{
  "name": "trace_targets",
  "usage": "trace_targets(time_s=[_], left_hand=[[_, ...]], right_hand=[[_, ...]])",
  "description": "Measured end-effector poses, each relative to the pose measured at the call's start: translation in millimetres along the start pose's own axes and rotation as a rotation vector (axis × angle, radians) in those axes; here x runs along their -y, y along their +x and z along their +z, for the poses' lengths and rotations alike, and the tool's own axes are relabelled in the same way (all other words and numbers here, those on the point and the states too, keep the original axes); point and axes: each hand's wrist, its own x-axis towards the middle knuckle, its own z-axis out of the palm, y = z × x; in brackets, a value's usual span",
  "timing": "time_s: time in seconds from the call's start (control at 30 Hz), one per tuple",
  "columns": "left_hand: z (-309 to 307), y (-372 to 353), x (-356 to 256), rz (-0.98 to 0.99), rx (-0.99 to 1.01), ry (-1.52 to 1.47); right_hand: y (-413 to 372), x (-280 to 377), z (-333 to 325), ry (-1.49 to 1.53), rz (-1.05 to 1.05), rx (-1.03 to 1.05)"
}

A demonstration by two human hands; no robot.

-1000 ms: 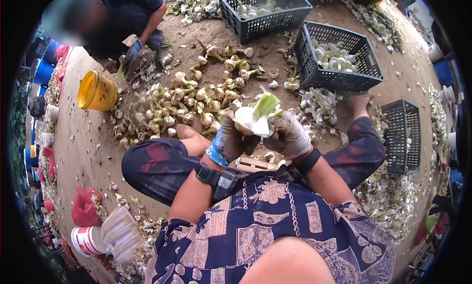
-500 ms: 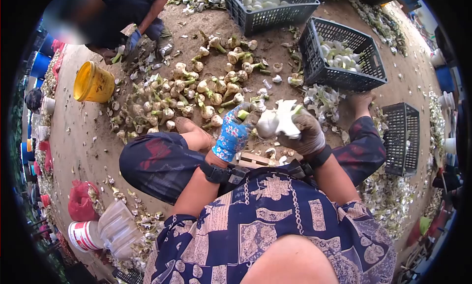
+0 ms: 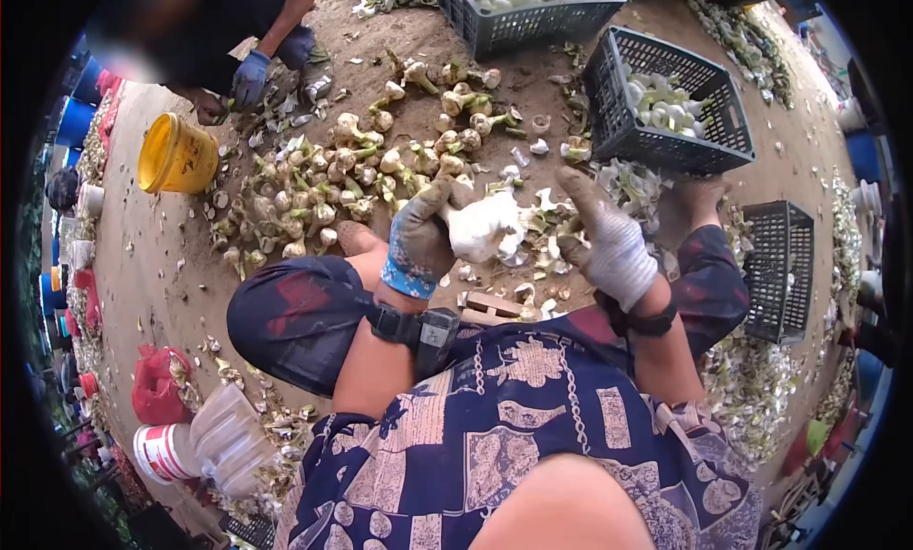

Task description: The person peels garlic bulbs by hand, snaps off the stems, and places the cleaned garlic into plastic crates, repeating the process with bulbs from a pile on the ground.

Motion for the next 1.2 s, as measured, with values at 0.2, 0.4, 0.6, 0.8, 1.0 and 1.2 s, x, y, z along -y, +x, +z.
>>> trace_targets(time_s=[0.2,0.4,0.6,0.8,1.0,1.2], left_hand=[[4.8,-0.3,7.4,-0.181,-0.249,-0.050],[0.4,12.3,-4.8,0.112,-0.811,-0.194],[-14.7,15.6,13.8,0.200,-0.980,-0.026],[6.8,1.6,46.6,0.019,-0.616,0.641],[39.5,-1.4,28.7,-0.037,-0.331,0.355],[10.3,10.4,29.9,-0.116,-0.589,0.444]], right_hand=[[19.2,19.2,44.1,-0.063,-0.234,-0.009],[-22.2,27.4,-2.6,0.873,0.230,0.535],[11.5,-1.4,12.7,-0.387,0.580,0.569],[25.8,20.8,68.7,-0.088,0.067,0.177],[35.4,-42.3,-36.5,-0.080,0.096,-0.394],[88.2,-115.6,-49.2,-0.139,0.358,-0.489]])
